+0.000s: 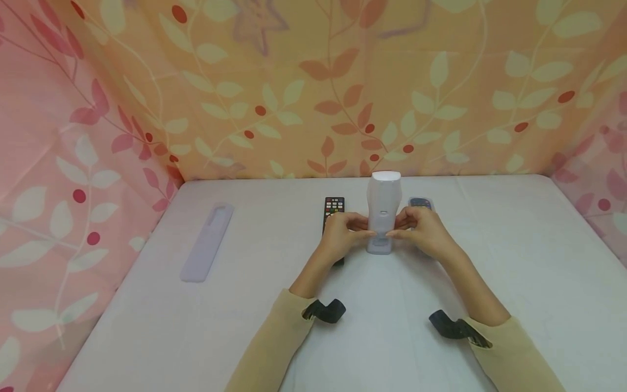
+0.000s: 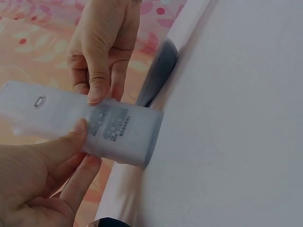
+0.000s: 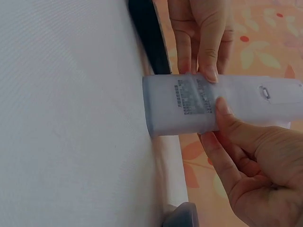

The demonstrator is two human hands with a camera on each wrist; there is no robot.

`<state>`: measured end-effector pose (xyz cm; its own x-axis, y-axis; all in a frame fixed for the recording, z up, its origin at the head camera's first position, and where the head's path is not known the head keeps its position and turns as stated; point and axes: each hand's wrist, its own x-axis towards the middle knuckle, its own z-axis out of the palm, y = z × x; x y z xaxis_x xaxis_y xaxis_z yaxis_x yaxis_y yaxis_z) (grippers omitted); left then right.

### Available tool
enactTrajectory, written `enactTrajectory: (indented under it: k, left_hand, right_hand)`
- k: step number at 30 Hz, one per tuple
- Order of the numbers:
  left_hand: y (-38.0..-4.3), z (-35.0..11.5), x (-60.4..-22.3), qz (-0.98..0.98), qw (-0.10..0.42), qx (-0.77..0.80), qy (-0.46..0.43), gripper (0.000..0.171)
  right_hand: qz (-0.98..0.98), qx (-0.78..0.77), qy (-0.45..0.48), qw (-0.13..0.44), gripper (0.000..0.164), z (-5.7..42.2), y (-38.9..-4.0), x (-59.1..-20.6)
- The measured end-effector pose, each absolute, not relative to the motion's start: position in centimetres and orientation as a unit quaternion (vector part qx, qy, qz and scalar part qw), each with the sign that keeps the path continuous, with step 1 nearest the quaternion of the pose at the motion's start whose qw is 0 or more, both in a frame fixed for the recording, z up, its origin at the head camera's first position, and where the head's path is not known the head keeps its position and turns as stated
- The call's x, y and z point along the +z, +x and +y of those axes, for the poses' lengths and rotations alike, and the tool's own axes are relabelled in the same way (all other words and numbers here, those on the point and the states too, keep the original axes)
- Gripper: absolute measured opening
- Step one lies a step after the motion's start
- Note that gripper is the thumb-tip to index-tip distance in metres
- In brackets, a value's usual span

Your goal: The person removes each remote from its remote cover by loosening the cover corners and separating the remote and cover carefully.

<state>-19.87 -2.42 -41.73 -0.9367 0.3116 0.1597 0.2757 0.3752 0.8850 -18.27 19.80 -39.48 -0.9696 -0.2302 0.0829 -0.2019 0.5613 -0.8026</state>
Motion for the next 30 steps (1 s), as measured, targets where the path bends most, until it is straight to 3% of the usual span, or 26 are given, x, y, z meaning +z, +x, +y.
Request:
enactTrajectory:
  k: [13,30]
  left_hand:
    - [-19.75,-2.38,-42.01,0.825,0.038,0.536,0.173,0.026]
    - [-19.17,-1.91,-41.40,0.821,0.014,0.546,0.166,0.026]
  right_hand:
    - [0.884,-0.450,-0.124,0.034,0.026,19.83,-18.35,-39.74]
    - [0.880,-0.461,-0.116,0.010,0.026,19.74,-17.93,-39.37]
